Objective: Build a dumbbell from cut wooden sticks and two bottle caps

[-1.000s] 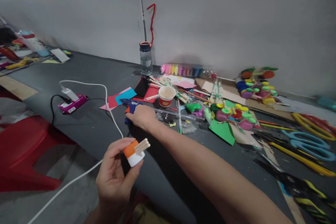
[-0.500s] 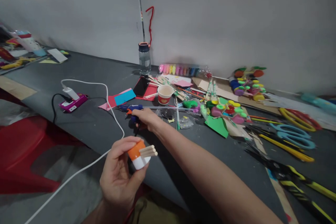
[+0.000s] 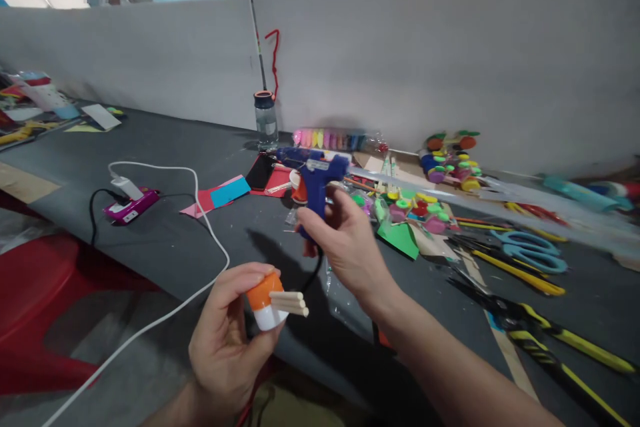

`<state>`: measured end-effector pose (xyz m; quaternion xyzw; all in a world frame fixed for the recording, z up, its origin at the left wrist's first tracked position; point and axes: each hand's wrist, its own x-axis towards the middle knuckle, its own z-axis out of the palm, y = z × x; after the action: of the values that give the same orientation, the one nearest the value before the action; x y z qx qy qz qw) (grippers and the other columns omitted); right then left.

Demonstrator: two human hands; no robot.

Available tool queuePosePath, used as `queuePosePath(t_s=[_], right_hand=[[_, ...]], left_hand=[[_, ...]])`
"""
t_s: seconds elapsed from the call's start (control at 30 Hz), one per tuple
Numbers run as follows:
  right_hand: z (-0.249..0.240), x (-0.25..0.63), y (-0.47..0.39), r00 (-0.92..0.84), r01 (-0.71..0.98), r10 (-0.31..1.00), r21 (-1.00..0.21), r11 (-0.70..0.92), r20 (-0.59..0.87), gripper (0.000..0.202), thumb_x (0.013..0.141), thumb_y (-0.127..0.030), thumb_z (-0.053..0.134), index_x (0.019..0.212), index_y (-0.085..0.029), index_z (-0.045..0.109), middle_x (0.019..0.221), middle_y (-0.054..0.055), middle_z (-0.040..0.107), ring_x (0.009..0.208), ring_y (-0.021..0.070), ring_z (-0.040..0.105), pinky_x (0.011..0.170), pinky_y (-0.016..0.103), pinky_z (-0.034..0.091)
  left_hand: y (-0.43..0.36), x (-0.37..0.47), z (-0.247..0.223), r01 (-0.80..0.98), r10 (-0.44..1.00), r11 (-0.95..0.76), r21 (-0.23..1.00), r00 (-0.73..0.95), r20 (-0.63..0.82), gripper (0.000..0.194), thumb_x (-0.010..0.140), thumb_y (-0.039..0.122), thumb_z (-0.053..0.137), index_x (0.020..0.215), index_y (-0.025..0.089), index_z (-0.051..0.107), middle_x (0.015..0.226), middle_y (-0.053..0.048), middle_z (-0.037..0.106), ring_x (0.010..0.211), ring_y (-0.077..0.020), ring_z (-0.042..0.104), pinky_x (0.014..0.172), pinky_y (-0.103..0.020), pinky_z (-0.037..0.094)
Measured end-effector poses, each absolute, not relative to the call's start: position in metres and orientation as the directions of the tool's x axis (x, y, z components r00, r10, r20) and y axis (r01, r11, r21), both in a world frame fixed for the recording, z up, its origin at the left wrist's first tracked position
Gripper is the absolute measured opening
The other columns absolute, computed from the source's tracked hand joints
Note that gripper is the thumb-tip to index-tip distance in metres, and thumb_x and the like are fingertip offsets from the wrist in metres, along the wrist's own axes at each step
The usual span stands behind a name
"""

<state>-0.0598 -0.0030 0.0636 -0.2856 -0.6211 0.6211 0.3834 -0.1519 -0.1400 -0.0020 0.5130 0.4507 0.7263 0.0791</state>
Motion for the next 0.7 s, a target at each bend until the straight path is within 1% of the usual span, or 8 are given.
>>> queuePosePath(t_s=[0.1,0.17,0.23,0.37,0.47,0.57,0.63,0.7], right_hand=[[0.074,-0.019,0.001,-0.419,-0.102,0.878,-0.972,0.21,0.234,0.023,0.085,-0.032,0.071,0.098,-0.023,0.054,0.068,-0.008,0.056,0.052,0.0077,0.052,0.048,0.019,0.043],[0.075,0.009,0.002,-0.377,0.011,0.894,-0.964,0.266,0.242,0.017,0.09,-0.034,0.065,0.089,-0.022,0.054,0.061,-0.008,0.053,0.05,0.008,0.049,0.049,0.02,0.042],[0.072,0.035,0.004,-0.349,0.059,0.918,-0.973,0.225,0.191,0.02,0.092,-0.036,0.063,0.083,-0.021,0.053,0.058,-0.007,0.052,0.049,0.0082,0.046,0.047,0.02,0.039],[0.057,0.08,0.008,-0.263,0.048,0.957,-0.989,0.14,0.123,0.024,0.09,-0.04,0.067,0.098,-0.021,0.055,0.064,-0.004,0.062,0.048,0.0089,0.046,0.043,0.019,0.037],[0.043,0.107,0.017,-0.17,0.086,0.979,-0.988,0.132,0.116,0.026,0.086,-0.041,0.073,0.091,-0.02,0.057,0.069,-0.001,0.066,0.048,0.0077,0.047,0.044,0.018,0.038],[0.031,0.128,0.028,-0.088,0.073,0.991,-0.992,0.104,0.097,0.026,0.082,-0.04,0.078,0.085,-0.02,0.061,0.065,-0.003,0.062,0.051,0.0077,0.047,0.046,0.016,0.038],[0.024,0.137,0.035,-0.061,0.042,0.996,-0.996,0.072,0.07,0.028,0.078,-0.041,0.081,0.088,-0.021,0.064,0.062,-0.004,0.058,0.051,0.0081,0.046,0.043,0.015,0.037],[0.018,0.142,0.039,-0.046,0.012,0.998,-0.999,0.036,0.035,0.031,0.076,-0.045,0.081,0.091,-0.021,0.068,0.064,-0.002,0.06,0.051,0.0093,0.049,0.042,0.016,0.039]], left_hand=[[-0.131,-0.152,-0.004,0.341,0.611,-0.582,0.738,-0.416,0.674,0.056,0.076,-0.009,0.065,0.122,0.022,0.06,0.117,-0.004,0.062,0.109,-0.0146,0.064,0.095,-0.022,0.054],[-0.122,-0.151,-0.004,0.331,0.635,-0.586,0.739,-0.38,0.673,0.055,0.076,-0.007,0.066,0.122,0.023,0.06,0.117,-0.004,0.062,0.109,-0.0147,0.063,0.097,-0.023,0.053],[-0.109,-0.149,-0.002,0.318,0.661,-0.586,0.745,-0.344,0.667,0.053,0.077,-0.005,0.067,0.121,0.024,0.06,0.118,-0.004,0.062,0.111,-0.0147,0.062,0.097,-0.023,0.052],[-0.073,-0.138,0.004,0.283,0.71,-0.582,0.763,-0.281,0.646,0.049,0.081,0.001,0.068,0.121,0.027,0.059,0.118,-0.002,0.062,0.114,-0.0136,0.059,0.102,-0.023,0.047],[-0.043,-0.124,0.004,0.295,0.768,-0.528,0.797,-0.235,0.596,0.043,0.083,0.009,0.07,0.12,0.029,0.058,0.116,-0.001,0.063,0.111,-0.0134,0.06,0.101,-0.024,0.047],[-0.019,-0.111,-0.006,0.323,0.819,-0.473,0.82,-0.182,0.545,0.038,0.084,0.011,0.069,0.117,0.027,0.059,0.114,-0.002,0.063,0.108,-0.0157,0.061,0.099,-0.029,0.048],[-0.009,-0.105,-0.017,0.338,0.832,-0.457,0.823,-0.164,0.529,0.036,0.084,0.01,0.068,0.116,0.025,0.06,0.113,-0.004,0.064,0.107,-0.0176,0.061,0.098,-0.032,0.048],[-0.003,-0.104,-0.028,0.358,0.841,-0.437,0.825,-0.162,0.516,0.035,0.085,0.01,0.067,0.116,0.024,0.06,0.113,-0.006,0.063,0.107,-0.019,0.061,0.098,-0.035,0.048]])
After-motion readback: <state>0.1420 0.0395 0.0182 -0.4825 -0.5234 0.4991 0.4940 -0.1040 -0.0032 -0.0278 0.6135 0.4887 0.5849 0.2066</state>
